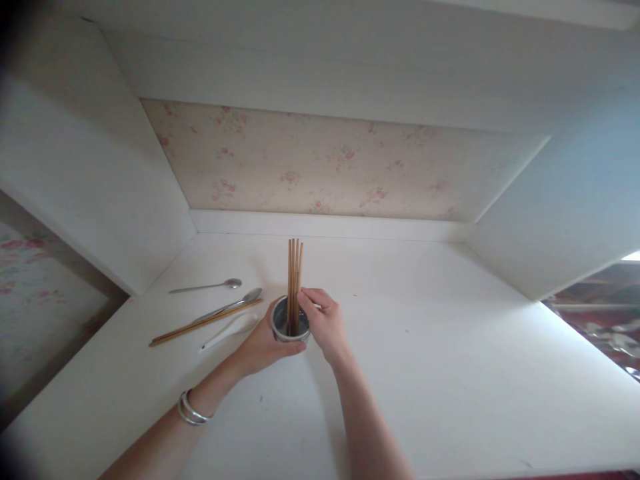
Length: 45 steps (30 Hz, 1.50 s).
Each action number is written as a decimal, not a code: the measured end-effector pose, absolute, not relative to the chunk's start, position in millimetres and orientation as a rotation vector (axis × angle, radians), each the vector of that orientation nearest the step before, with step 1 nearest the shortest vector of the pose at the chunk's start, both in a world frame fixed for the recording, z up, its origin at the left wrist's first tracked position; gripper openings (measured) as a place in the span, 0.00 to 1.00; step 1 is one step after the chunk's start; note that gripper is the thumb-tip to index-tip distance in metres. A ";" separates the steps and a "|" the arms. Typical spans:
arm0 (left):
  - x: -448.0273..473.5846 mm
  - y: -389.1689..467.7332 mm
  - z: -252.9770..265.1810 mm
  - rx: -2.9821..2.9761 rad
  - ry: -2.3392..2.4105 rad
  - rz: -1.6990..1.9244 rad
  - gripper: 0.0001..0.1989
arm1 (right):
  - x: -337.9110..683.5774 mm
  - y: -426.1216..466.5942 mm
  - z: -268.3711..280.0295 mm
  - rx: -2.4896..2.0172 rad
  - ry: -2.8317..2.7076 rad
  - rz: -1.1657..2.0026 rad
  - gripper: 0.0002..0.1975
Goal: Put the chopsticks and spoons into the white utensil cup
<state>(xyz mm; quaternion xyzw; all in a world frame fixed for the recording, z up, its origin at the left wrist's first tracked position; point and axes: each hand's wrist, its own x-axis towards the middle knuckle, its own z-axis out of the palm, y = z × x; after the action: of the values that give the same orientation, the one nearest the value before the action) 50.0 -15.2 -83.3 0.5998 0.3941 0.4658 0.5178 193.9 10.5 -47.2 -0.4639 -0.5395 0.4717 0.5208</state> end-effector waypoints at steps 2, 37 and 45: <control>49.9 -15.0 -83.9 1.446 0.940 1.120 0.42 | 194.9 10.0 -46.7 -1.111 -1.316 1.089 0.11; 43.2 -15.5 -73.0 1.450 0.782 1.072 0.40 | 193.5 6.8 -57.9 -1.132 -1.299 1.091 0.15; 44.3 -15.3 -73.0 1.440 0.795 1.048 0.39 | 193.1 5.4 -54.9 -1.091 -1.244 1.203 0.18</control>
<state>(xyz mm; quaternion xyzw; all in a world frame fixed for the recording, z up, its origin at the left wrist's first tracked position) 44.3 -15.3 -73.0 0.6113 0.3375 0.4449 0.5608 193.1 5.4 -54.9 -0.4553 -0.5189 0.5019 0.5211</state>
